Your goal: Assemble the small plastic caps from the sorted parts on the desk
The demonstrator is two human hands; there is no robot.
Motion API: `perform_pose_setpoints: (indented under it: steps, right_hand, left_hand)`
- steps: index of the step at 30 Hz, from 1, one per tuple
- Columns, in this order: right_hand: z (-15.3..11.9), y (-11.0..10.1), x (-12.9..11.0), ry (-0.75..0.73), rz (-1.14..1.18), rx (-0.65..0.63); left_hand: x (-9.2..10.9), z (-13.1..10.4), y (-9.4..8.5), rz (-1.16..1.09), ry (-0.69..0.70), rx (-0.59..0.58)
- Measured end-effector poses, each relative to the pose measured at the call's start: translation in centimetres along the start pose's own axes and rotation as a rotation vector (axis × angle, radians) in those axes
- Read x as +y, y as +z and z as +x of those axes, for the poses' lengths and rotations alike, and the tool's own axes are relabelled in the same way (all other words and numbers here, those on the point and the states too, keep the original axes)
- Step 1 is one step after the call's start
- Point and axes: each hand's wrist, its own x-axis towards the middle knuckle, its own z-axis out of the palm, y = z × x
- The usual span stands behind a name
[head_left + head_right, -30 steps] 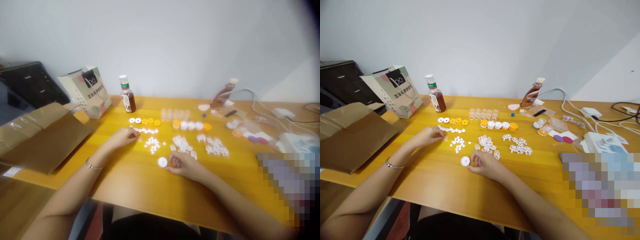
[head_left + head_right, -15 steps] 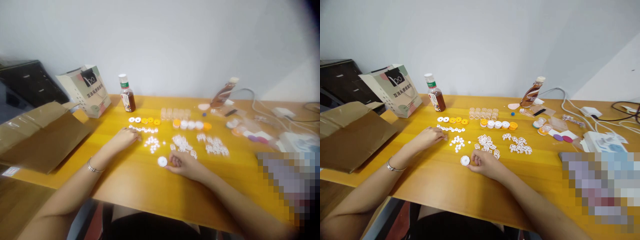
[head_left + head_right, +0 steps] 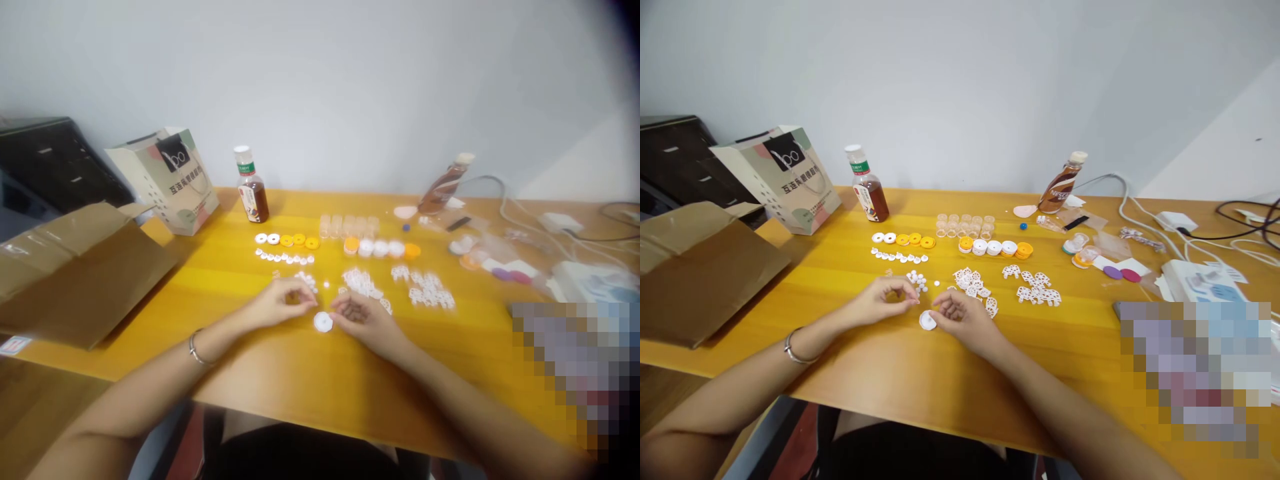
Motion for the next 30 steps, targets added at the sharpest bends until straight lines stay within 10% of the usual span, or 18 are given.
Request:
perform_pose_setpoints:
  steps: [5,30]
  right_hand:
    - [-0.1,0.9,-0.7,0.072,0.129,0.005]
    - [0.1,0.5,0.1,0.144,0.09,-0.05]
  left_hand:
    - [0.8,0.1,2.4,-0.163,-0.048,0.008]
    - [0.8,-0.3,2.4,0.281,0.29,0.105]
